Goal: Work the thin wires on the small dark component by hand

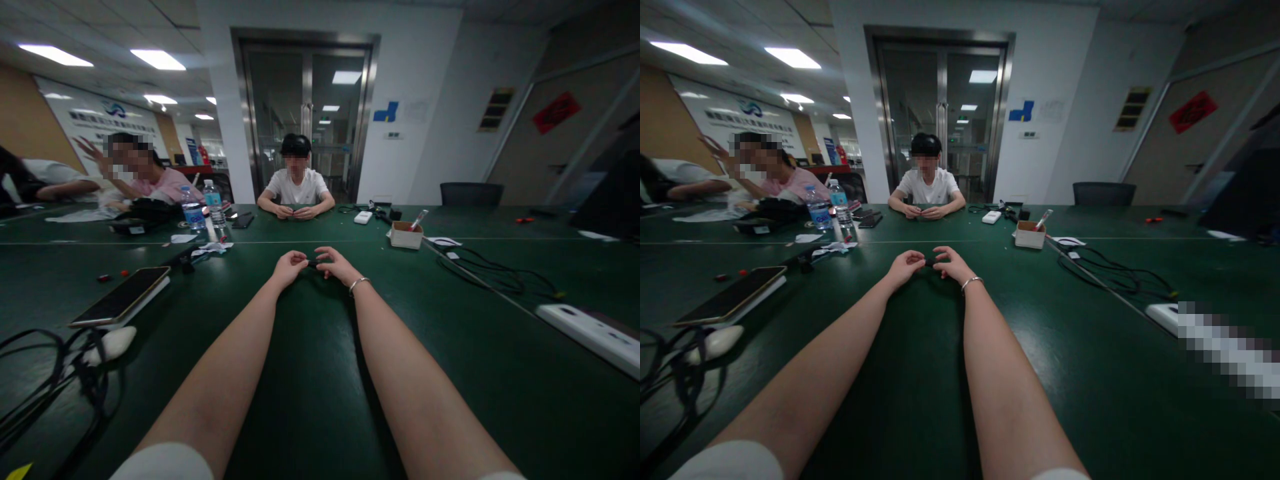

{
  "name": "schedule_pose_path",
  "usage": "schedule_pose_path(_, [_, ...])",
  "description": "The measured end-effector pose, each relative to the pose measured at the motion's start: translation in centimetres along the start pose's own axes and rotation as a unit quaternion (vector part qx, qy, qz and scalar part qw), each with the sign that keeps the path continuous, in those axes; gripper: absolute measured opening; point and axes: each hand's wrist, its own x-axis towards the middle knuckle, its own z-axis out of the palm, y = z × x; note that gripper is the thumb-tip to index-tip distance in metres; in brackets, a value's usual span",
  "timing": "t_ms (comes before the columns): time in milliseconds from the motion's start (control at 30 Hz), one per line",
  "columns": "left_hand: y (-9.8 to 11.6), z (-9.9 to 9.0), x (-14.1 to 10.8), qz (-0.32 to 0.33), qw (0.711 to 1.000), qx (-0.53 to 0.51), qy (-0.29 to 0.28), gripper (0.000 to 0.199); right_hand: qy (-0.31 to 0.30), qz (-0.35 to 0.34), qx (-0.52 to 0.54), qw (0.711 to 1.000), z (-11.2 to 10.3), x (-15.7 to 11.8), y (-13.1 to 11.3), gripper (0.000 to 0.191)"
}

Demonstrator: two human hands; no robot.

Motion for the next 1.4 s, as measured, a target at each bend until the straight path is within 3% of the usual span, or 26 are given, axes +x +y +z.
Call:
schedule_pose_path(67, [-0.09, 0.02, 0.05, 0.002, 1.000, -0.003, 0.004, 0.019, 0.014, 0.005, 0.003, 1.000, 0.03, 0.01, 0.05, 0.043])
schedule_pose_path(133, [-0.14, 0.04, 0.08, 0.003, 1.000, -0.006, 0.005, 0.018, 0.014, 0.019, -0.007, 1.000, 0.10, 0.10, 0.06, 0.028])
schedule_pose_path(233, [-0.17, 0.02, 0.07, 0.003, 1.000, -0.007, 0.005, 0.018, -0.016, 0.017, -0.016, 1.000, 0.03, 0.16, 0.09, 0.020])
schedule_pose_path(367, [-0.04, -0.01, -0.02, 0.004, 1.000, 0.002, 0.006, 0.018, -0.022, -0.018, 0.015, 0.999, -0.17, 0.01, 0.14, 0.046])
schedule_pose_path(533, [0.15, 0.01, -0.09, 0.000, 1.000, 0.003, 0.010, 0.018, -0.013, 0.018, -0.006, 1.000, 0.02, 0.09, 0.14, 0.020])
schedule_pose_path(667, [-0.13, 0.04, 0.08, 0.006, 1.000, 0.001, 0.016, 0.018, 0.002, 0.009, 0.027, 1.000, 0.07, 0.06, 0.05, 0.042])
schedule_pose_path(833, [-0.50, 0.13, 0.26, 0.008, 1.000, -0.013, 0.022, 0.019, -0.006, 0.024, 0.002, 1.000, 0.09, -0.21, -0.18, 0.024])
schedule_pose_path(933, [-0.48, 0.15, 0.23, 0.020, 0.999, -0.008, 0.028, 0.017, 0.001, 0.000, 0.013, 1.000, 0.08, -0.36, -0.28, 0.048])
schedule_pose_path(1100, [-0.38, 0.10, 0.19, 0.020, 0.999, -0.001, 0.025, 0.015, -0.008, 0.031, 0.005, 0.999, 0.12, -0.35, -0.44, 0.025])
schedule_pose_path(1233, [-0.47, 0.10, 0.26, 0.018, 0.999, 0.001, 0.026, 0.017, 0.005, 0.017, 0.009, 1.000, 0.13, -0.32, -0.49, 0.042])
schedule_pose_path(1333, [-0.51, 0.10, 0.31, 0.019, 0.999, -0.001, 0.028, 0.017, -0.001, 0.031, 0.006, 1.000, 0.12, -0.30, -0.43, 0.029])
schedule_pose_path(1400, [-0.48, 0.10, 0.31, 0.022, 0.999, 0.000, 0.029, 0.017, -0.009, 0.017, 0.001, 1.000, 0.09, -0.26, -0.32, 0.033])
